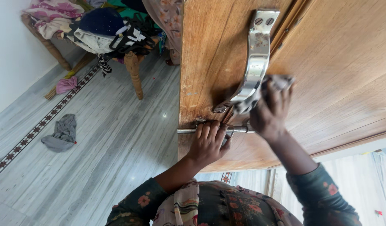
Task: The person wipes the surface of a wooden door and its metal latch using a cloth. They clean the door handle, the latch mechanism, and the surrounding wood panels.
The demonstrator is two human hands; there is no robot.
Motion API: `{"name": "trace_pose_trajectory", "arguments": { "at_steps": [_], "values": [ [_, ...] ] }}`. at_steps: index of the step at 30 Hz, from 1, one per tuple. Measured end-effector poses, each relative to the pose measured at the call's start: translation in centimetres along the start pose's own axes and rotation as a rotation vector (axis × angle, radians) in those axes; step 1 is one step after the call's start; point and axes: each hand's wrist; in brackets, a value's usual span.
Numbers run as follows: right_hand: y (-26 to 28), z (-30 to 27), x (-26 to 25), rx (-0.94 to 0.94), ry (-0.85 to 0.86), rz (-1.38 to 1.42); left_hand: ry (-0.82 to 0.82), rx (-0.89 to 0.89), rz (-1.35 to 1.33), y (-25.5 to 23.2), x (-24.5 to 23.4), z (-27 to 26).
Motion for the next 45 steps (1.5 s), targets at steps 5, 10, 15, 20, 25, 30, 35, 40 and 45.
{"name": "trace_pose_trajectory", "arguments": {
  "at_steps": [5, 10, 15, 20, 25, 30, 35, 40, 45],
  "values": [
    [-4.6, 15.1, -5.4, 0.189, 0.081, -0.059, 0.004, -0.006, -0.016, 1.7, 0.3, 0.6],
    [-3.9, 18.1, -6.6, 0.026, 0.201, -0.220, 0.034, -0.008, 0.004, 2.0, 1.3, 0.3],
    [-1.9, 11.3, -1.5, -0.109, 0.132, -0.371, -0.001, -0.012, -0.002, 3.3, 2.0, 0.4],
    [3.3, 4.9, 0.3, -0.181, 0.175, -0.250, 0.004, -0.010, 0.027, 4.5, 2.7, 1.0],
    [2.6, 7.7, -1.6, 0.032, -0.049, 0.262, -0.007, -0.006, 0.020, 4.9, 3.2, 1.2],
    [-1.1, 15.3, -1.9, 0.536, -0.137, 0.789, -0.043, -0.012, 0.026, 4.7, 2.9, 1.2],
    [2.6, 14.5, -3.3, 0.592, -0.111, 1.093, -0.043, -0.002, 0.024, 4.5, 3.0, 1.0],
    [6.3, 9.3, -2.6, 0.638, 0.036, 1.426, -0.055, 0.041, 0.097, 5.0, 4.6, 0.1],
    [7.7, 5.4, -0.5, 0.451, 0.043, 0.811, -0.051, 0.053, 0.118, 5.2, 5.8, -0.7]
  ]
}}
Point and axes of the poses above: each hand's wrist, its own z-axis towards the middle knuckle, its own x-axis out of the palm, y = z × x, and after that the axes turned 13 degrees about -z, right-handed
